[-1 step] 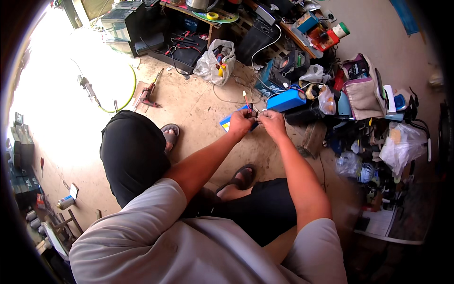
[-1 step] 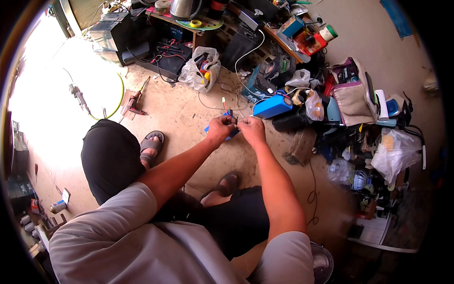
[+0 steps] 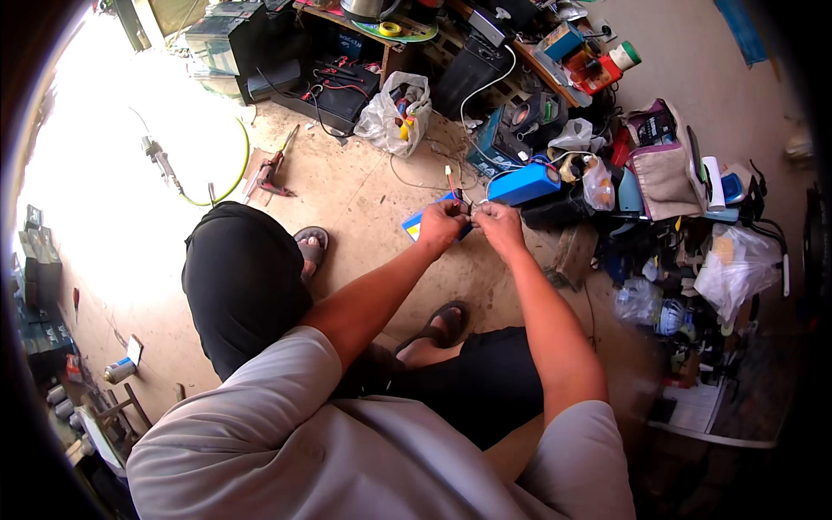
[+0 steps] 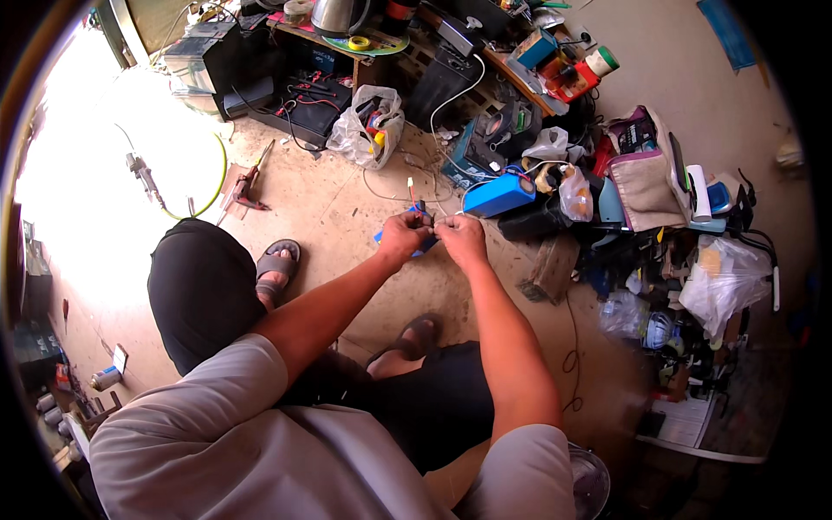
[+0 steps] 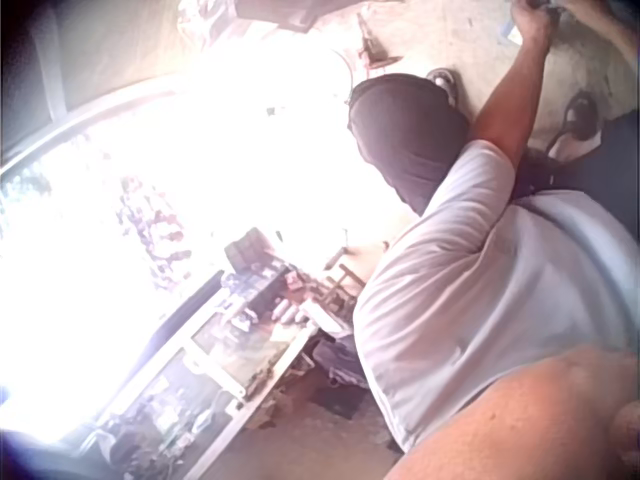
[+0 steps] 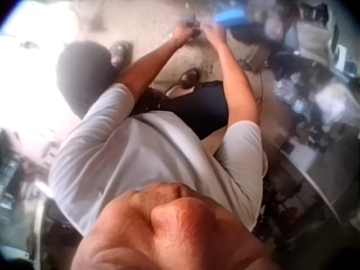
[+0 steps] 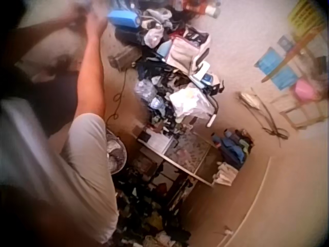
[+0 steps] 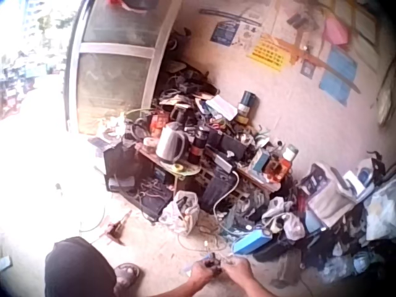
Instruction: The person handles a blue battery pack and strips the insulation from wires using a tool before connecting the wires by hand.
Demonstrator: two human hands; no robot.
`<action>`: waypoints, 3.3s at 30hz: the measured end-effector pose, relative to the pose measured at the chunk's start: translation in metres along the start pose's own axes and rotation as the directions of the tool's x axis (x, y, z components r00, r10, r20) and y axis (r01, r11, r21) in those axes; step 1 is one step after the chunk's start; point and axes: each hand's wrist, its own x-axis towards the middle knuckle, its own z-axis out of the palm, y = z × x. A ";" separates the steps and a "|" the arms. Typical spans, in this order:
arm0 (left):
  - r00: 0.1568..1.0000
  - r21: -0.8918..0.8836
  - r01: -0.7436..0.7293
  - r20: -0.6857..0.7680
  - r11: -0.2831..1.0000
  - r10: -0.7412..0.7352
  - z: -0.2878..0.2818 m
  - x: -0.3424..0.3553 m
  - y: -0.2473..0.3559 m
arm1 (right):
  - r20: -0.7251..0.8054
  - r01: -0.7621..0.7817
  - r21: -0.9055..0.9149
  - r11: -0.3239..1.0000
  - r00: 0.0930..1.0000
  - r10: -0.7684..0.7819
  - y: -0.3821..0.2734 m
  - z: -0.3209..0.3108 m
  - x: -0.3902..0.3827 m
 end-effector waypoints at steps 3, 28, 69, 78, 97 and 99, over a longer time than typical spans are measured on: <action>0.998 -0.080 0.066 0.012 0.995 -0.065 -0.003 0.000 0.003 | 0.015 -0.002 0.055 0.998 1.000 0.001 -0.005 0.001 -0.009; 0.999 0.076 0.016 -0.040 0.997 -0.013 0.001 0.002 0.002 | -0.130 -0.004 -0.235 0.972 0.991 -0.027 -0.026 0.007 -0.002; 0.988 -0.115 0.135 0.085 0.984 -0.125 -0.004 0.003 0.019 | 0.018 -0.019 -0.122 0.992 1.000 0.021 -0.012 -0.003 -0.003; 0.995 -0.039 0.074 0.072 0.996 -0.072 -0.001 0.003 0.017 | -0.102 0.118 -0.302 0.946 0.983 -0.155 -0.014 0.000 -0.002; 0.980 -0.161 0.179 0.112 0.971 -0.162 -0.001 0.004 0.015 | -0.021 0.086 -0.361 0.929 0.995 -0.100 -0.014 -0.001 0.004; 0.974 -0.187 0.210 0.124 0.960 -0.190 -0.003 0.004 0.016 | 0.020 -0.019 -0.044 0.999 1.000 0.020 -0.008 -0.002 0.004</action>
